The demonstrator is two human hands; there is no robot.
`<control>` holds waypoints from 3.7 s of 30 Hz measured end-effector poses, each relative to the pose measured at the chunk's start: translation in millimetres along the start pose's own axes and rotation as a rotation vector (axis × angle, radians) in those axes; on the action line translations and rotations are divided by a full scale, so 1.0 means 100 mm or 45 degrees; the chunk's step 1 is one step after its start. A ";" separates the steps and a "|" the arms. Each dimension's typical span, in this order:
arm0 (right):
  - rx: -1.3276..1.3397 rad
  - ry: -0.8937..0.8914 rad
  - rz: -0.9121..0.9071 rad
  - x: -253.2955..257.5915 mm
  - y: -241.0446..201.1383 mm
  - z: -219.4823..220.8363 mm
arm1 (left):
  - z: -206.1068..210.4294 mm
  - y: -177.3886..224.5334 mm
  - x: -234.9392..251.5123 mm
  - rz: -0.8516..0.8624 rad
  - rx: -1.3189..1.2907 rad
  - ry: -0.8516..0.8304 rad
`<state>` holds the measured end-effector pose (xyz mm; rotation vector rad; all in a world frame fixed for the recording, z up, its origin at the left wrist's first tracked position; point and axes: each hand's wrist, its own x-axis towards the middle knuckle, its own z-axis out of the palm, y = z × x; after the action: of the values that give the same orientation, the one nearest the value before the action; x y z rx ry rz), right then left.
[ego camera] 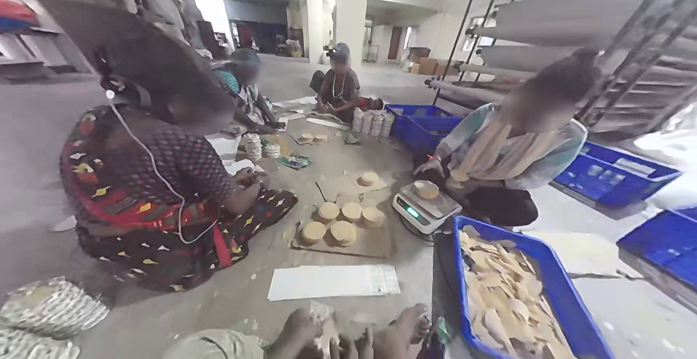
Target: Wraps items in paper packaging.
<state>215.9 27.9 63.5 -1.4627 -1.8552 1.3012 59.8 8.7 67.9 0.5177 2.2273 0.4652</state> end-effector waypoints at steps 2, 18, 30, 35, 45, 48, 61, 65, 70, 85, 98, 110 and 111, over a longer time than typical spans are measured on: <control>0.423 -0.005 0.086 -0.06 -0.07 0.05 | 0.16 0.03 -0.13 -0.021 -0.832 0.198; 0.518 0.173 -0.199 -0.46 -1.60 -0.87 | 0.10 0.89 -1.25 0.726 -1.598 0.859; -0.140 0.929 -1.140 -0.05 -1.20 -0.63 | -0.07 0.78 -1.59 0.721 -1.903 0.376; 0.114 0.437 -0.937 0.06 -1.30 -1.02 | -0.17 0.58 -1.61 0.714 -1.825 0.136; -0.589 0.423 -1.308 -0.23 -1.39 -1.06 | -0.47 0.40 -1.59 0.709 -1.615 -0.037; -0.146 0.180 -1.002 -0.08 -1.60 -1.29 | -0.51 0.32 -1.58 0.753 -1.499 -0.231; -0.180 -0.190 -1.020 -0.12 -1.65 -1.44 | -0.70 0.23 -1.54 0.797 -1.248 -0.591; -0.488 0.154 -1.543 -0.26 -1.52 -1.32 | -0.85 0.24 -1.50 0.812 -1.127 -0.683; -0.784 -0.076 -1.549 -0.42 -1.43 -1.44 | -0.78 0.16 -1.43 0.815 -1.105 -0.657; -1.092 -0.192 -1.918 -0.58 -0.80 -1.62 | -0.51 0.14 -1.42 0.820 -0.531 -0.851; -0.763 -0.229 -1.062 0.31 0.25 -0.87 | 0.44 -0.40 0.26 0.740 0.441 0.348; -1.472 -0.856 -0.696 0.86 -0.24 0.48 | 0.10 -0.29 0.24 0.577 0.690 -0.100; -1.473 -0.872 -0.668 0.94 -0.27 0.51 | 0.07 -0.29 0.27 0.597 0.665 -0.104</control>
<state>129.2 93.9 44.8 -0.7490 -3.4658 0.4048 42.6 -1.6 33.1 1.3228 2.1334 0.0784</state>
